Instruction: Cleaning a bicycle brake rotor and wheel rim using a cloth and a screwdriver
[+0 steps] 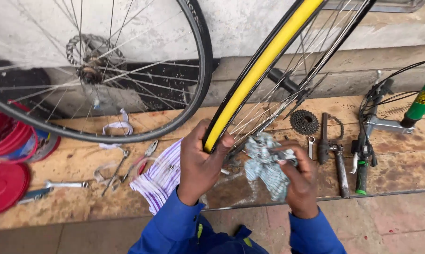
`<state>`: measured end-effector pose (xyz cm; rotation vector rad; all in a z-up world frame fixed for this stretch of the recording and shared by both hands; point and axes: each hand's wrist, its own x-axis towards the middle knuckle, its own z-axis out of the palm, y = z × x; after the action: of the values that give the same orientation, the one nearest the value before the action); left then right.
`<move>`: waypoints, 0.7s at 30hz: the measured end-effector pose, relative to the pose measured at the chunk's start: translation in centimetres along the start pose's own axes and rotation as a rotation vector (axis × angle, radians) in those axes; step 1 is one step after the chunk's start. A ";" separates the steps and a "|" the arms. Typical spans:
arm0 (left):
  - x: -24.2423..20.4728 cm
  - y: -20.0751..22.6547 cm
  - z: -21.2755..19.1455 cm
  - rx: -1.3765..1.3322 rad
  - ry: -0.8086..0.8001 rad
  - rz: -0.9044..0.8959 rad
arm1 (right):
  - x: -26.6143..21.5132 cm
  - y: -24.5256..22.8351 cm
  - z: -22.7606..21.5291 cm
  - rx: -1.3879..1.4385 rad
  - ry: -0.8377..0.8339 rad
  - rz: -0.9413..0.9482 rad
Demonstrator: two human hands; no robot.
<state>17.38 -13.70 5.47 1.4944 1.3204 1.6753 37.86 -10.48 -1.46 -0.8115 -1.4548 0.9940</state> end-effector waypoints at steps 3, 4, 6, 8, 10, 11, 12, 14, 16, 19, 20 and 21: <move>-0.5 0.3 1.3 -0.117 0.016 0.018 | 0.7 -3.4 3.9 -0.142 -0.081 -0.212; -0.7 1.0 1.5 -0.099 0.047 0.016 | -0.1 -3.5 5.8 -0.122 -0.110 -0.214; -1.0 2.0 2.0 -0.097 0.057 -0.077 | -2.3 -3.8 9.6 -0.027 0.007 -0.138; -1.4 1.0 1.5 -0.030 0.088 -0.094 | -3.8 -0.9 9.9 -0.059 -0.053 -0.146; -1.6 0.3 0.6 0.045 0.103 -0.108 | -5.2 4.2 9.7 -0.085 -0.096 -0.154; -1.5 -0.1 0.4 0.056 0.139 -0.114 | -5.8 7.9 9.0 -0.238 -0.110 -0.153; -1.4 -0.6 0.0 0.066 0.175 -0.119 | -6.4 11.7 8.3 -0.391 -0.125 -0.151; -1.4 -1.5 -0.5 -0.001 0.215 -0.105 | -5.1 13.4 7.3 -0.397 -0.111 -0.137; -1.3 -2.0 -1.0 -0.066 0.266 -0.092 | -4.2 14.1 7.5 -0.400 -0.106 -0.126; -1.0 -1.7 -1.2 -0.076 0.253 -0.060 | -4.2 12.3 8.4 -0.431 -0.135 -0.219; -0.8 -1.5 -1.2 -0.015 0.230 -0.079 | -4.4 11.1 8.8 -0.406 -0.141 -0.225; -1.0 -1.3 -1.3 0.049 0.210 -0.106 | -5.1 9.7 9.2 -0.380 -0.154 -0.222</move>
<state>16.14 -14.50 4.03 1.2774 1.5327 1.7805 28.83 -12.37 -12.47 -0.8328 -1.8565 0.6306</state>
